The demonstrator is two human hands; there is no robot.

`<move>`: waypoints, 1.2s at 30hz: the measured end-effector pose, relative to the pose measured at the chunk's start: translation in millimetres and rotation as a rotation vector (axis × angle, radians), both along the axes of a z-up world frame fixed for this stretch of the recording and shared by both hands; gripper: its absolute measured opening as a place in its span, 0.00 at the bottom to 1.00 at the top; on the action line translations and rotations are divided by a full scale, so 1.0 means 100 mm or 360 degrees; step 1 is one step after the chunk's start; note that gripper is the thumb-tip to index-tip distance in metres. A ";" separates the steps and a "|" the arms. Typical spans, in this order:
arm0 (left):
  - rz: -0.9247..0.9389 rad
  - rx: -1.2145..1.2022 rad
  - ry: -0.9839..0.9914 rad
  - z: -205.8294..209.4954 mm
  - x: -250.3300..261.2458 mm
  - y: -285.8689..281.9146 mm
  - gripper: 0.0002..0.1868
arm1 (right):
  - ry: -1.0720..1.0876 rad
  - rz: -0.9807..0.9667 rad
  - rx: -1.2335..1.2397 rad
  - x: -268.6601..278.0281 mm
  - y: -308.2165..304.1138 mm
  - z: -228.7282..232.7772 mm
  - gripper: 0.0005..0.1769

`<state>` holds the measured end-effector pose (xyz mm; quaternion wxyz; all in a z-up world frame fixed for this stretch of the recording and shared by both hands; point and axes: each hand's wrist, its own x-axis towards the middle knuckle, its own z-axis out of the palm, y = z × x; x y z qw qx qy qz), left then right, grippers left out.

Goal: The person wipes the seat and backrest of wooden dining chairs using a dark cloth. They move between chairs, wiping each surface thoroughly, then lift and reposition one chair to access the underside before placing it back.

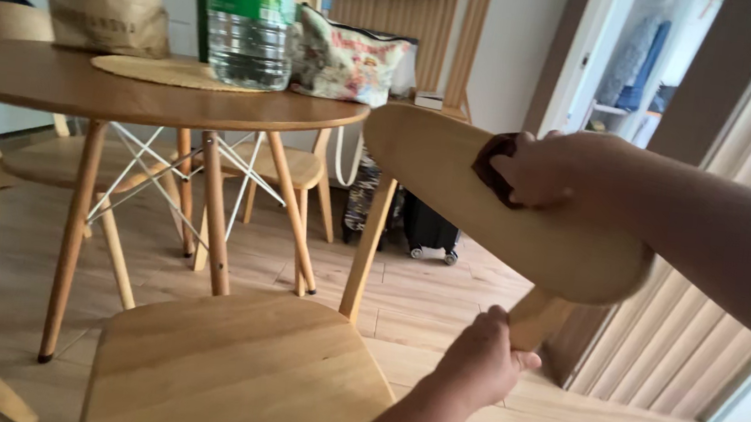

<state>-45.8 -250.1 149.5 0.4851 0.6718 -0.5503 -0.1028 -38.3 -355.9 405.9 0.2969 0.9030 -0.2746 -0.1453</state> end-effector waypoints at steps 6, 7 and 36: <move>0.0019 0.0088 -0.0055 0.02 -0.02 -0.03 0.31 | 0.0048 0.0057 -0.0165 0.80 -0.30 -0.08 0.46; -0.0025 0.0173 -0.0029 0.10 0.06 -0.01 0.32 | -0.0007 0.0037 -0.0201 0.85 -0.33 -0.11 0.45; 0.0807 -0.0990 -0.0558 1.27 1.84 -1.47 0.27 | -0.0887 0.0567 0.0360 -0.21 -0.81 -0.08 0.21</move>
